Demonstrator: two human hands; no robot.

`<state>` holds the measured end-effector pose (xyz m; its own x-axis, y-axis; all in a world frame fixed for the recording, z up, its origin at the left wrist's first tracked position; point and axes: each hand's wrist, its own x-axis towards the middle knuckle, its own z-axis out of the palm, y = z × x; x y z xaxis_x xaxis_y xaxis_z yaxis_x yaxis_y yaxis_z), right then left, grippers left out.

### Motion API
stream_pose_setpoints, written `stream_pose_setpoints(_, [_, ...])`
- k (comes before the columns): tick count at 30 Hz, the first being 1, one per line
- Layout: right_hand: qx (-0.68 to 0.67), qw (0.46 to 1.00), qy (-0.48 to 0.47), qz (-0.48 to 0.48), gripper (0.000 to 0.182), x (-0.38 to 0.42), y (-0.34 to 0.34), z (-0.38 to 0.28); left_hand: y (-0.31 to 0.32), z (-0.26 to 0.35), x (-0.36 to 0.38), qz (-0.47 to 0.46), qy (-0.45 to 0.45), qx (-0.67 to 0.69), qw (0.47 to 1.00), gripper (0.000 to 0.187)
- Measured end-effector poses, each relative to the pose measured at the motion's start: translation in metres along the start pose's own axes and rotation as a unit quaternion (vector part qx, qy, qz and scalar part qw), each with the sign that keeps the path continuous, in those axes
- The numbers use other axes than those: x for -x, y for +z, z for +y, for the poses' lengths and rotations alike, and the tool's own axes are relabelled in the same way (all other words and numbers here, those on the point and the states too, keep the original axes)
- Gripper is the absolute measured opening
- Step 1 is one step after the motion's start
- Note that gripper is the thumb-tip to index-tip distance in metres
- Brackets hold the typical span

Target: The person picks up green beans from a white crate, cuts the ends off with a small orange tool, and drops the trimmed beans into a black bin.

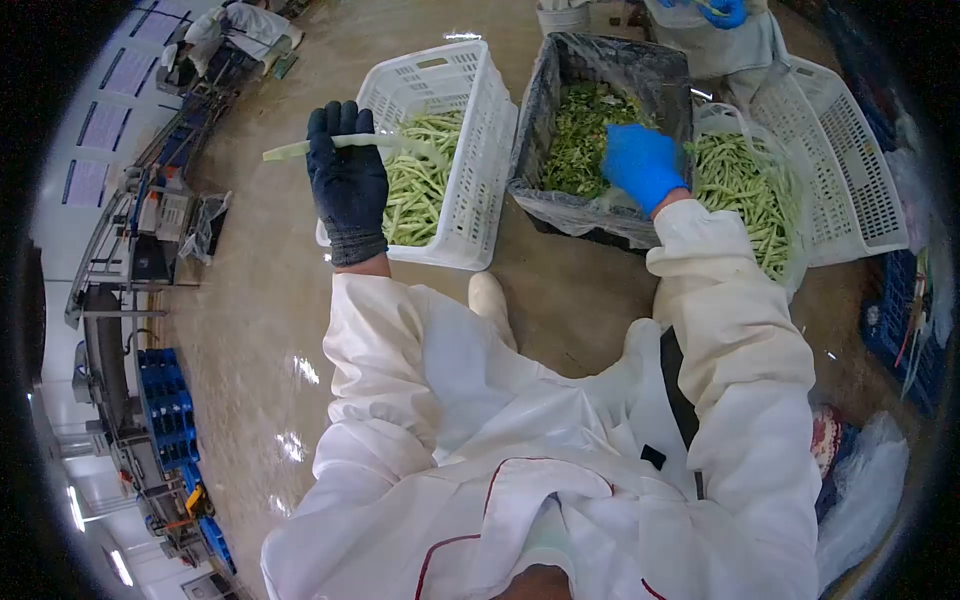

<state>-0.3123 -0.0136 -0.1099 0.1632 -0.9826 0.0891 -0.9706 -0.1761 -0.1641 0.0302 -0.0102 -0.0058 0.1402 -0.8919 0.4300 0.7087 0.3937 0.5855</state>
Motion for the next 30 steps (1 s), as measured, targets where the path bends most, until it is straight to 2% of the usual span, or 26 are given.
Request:
stream_pose_setpoints(2, [-0.266, 0.959, -0.095, -0.020, 0.054, -0.002, -0.015, -0.029, 0.008, -0.011, 0.002, -0.014, -0.012, 0.026, 0.999, 0.036])
stream_pose_setpoints(3, [-0.460, 0.881, -0.086, -0.063, 0.054, 0.001, -0.029, -0.057, 0.011, -0.017, 0.003, -0.022, -0.019, 0.039, 0.999, 0.037])
stream_pose_setpoints(5, [-0.606, 0.787, -0.118, 0.001, 0.044, 0.003, -0.021, -0.097, 0.022, -0.030, 0.008, -0.027, -0.044, 0.079, 0.996, 0.038])
stream_pose_setpoints(8, [-0.632, 0.760, -0.101, -0.114, 0.038, 0.008, -0.036, -0.109, 0.034, -0.040, 0.016, -0.027, -0.075, 0.096, 0.992, 0.039])
stream_pose_setpoints(9, [-0.590, 0.796, -0.100, -0.097, 0.036, 0.008, -0.038, -0.106, 0.035, -0.036, 0.017, 0.017, -0.046, -0.026, 0.998, 0.042])
stream_pose_setpoints(11, [-0.500, 0.858, -0.097, -0.062, 0.031, 0.007, -0.040, -0.093, 0.035, -0.023, 0.017, 0.104, 0.013, -0.266, 0.958, 0.048])
stream_pose_setpoints(12, [-0.437, 0.891, -0.127, 0.003, 0.028, 0.006, -0.038, -0.086, 0.038, -0.021, 0.015, 0.130, 0.112, -0.429, 0.887, 0.060])
stream_pose_setpoints(14, [-0.298, 0.928, -0.183, 0.131, 0.022, 0.008, -0.030, -0.076, 0.044, -0.011, 0.020, 0.027, 0.238, -0.642, 0.728, 0.065])
stream_pose_setpoints(15, [-0.254, 0.942, -0.193, 0.102, 0.022, 0.009, -0.034, -0.076, 0.048, -0.007, 0.021, -0.027, 0.295, -0.726, 0.620, 0.068])
stream_pose_setpoints(16, [-0.210, 0.954, -0.202, 0.074, 0.023, 0.009, -0.040, -0.074, 0.046, -0.013, 0.023, -0.120, 0.294, -0.713, 0.625, 0.065])
stream_pose_setpoints(17, [-0.165, 0.963, -0.211, 0.044, 0.024, 0.010, -0.044, -0.074, 0.049, -0.020, 0.028, -0.197, 0.238, -0.717, 0.625, 0.059])
stream_pose_setpoints(19, [-0.208, 0.942, -0.244, 0.102, 0.022, 0.015, -0.045, -0.078, 0.056, -0.031, 0.042, -0.341, 0.115, -0.704, 0.613, 0.047])
stream_pose_setpoints(20, [-0.229, 0.929, -0.261, 0.129, 0.022, 0.017, -0.044, -0.079, 0.054, -0.034, 0.043, -0.328, 0.075, -0.728, 0.598, 0.041])
stream_pose_setpoints(22, [-0.325, 0.906, -0.246, 0.112, 0.025, 0.016, -0.043, -0.078, 0.048, -0.038, 0.043, -0.304, -0.002, -0.769, 0.562, 0.030])
stream_pose_setpoints(23, [-0.372, 0.891, -0.237, 0.106, 0.026, 0.014, -0.043, -0.077, 0.046, -0.036, 0.042, -0.292, 0.006, -0.778, 0.556, 0.029])
stream_pose_setpoints(26, [-0.363, 0.883, -0.269, 0.128, 0.029, 0.007, -0.048, -0.062, 0.038, -0.030, 0.038, -0.263, 0.023, -0.793, 0.549, 0.026])
stream_pose_setpoints(30, [-0.366, 0.885, -0.257, 0.129, 0.026, 0.010, -0.052, -0.064, 0.040, -0.030, 0.041, -0.258, 0.031, -0.794, 0.549, 0.025])
